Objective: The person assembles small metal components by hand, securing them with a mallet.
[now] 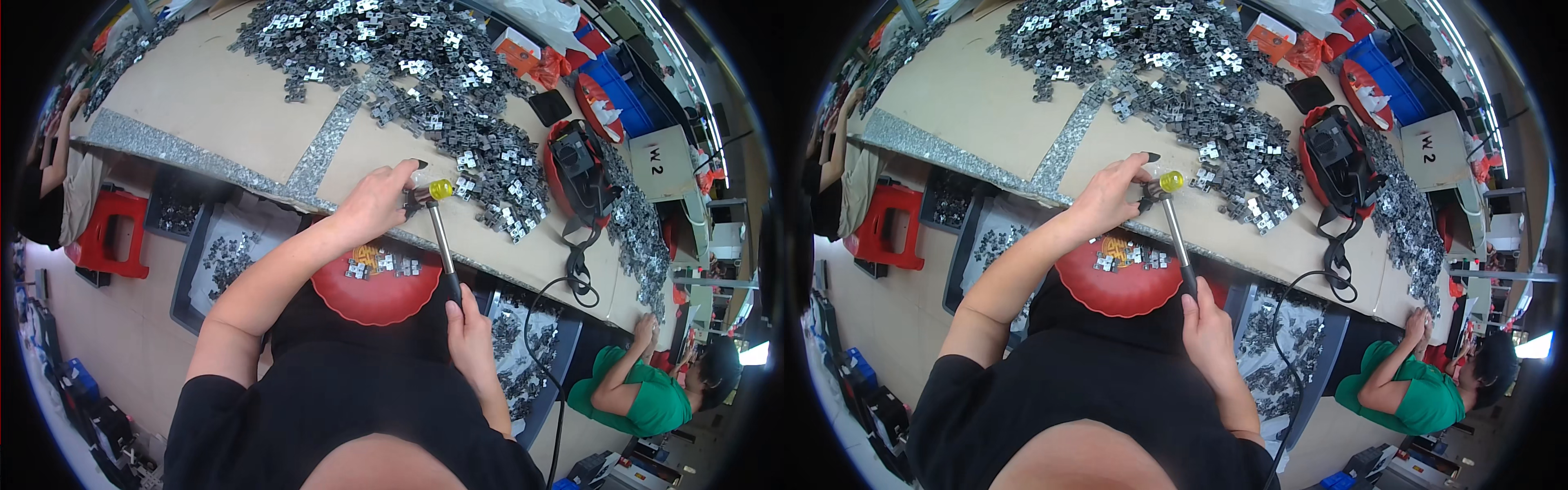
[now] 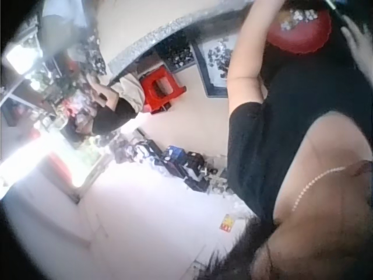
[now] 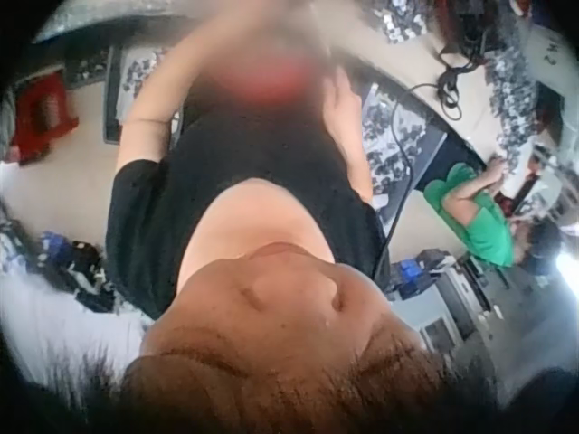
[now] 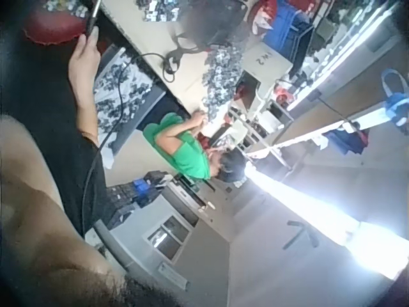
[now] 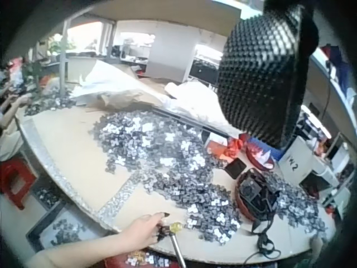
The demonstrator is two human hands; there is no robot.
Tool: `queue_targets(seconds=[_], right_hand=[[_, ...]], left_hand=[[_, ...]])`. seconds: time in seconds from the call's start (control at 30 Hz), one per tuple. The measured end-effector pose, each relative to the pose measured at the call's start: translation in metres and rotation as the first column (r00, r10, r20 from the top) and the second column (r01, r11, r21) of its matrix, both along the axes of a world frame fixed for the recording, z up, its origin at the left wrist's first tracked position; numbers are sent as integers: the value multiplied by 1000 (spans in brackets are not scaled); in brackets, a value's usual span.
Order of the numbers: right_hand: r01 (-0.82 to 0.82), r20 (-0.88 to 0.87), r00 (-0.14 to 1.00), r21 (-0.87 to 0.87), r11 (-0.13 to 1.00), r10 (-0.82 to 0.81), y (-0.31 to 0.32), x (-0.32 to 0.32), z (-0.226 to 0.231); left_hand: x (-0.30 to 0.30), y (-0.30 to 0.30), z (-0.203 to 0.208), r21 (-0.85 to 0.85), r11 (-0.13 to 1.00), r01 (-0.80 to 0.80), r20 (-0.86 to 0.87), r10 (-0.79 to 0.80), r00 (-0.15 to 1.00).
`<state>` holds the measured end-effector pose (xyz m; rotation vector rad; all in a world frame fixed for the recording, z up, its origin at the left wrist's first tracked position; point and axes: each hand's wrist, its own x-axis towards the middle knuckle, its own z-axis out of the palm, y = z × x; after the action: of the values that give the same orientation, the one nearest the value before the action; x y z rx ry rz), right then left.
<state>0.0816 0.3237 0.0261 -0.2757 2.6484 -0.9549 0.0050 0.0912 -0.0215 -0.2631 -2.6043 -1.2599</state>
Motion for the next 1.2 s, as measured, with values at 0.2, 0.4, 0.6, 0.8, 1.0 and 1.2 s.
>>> queue_targets(seconds=[0.2, 0.4, 0.6, 0.8, 1.0, 1.2], right_hand=[[123, 36, 992, -331, 936, -117, 15, 10, -1], [134, 64, 991, -411, 902, -118, 17, 2, -2], [130, 102, 990, -416, 900, -95, 12, 0, -10], [124, 105, 991, -394, 911, -89, 13, -2, -12], [106, 104, 992, -332, 937, -75, 13, -5, -9], [23, -3, 1000, -198, 980, -24, 3, -6, -7]], left_hand=[[15, -2, 18, -2, 994, 110, 11, -110, 994], [16, -13, 13, -45, 987, 152, -100, -156, 983], [-64, -52, 9, -101, 870, -482, 45, 488, 872], [-73, -57, 7, -147, 891, -430, -44, 428, 903], [-22, -33, 8, -75, 986, -149, -89, 142, 986], [-13, -10, 7, -50, 999, -8, -99, 3, 995]])
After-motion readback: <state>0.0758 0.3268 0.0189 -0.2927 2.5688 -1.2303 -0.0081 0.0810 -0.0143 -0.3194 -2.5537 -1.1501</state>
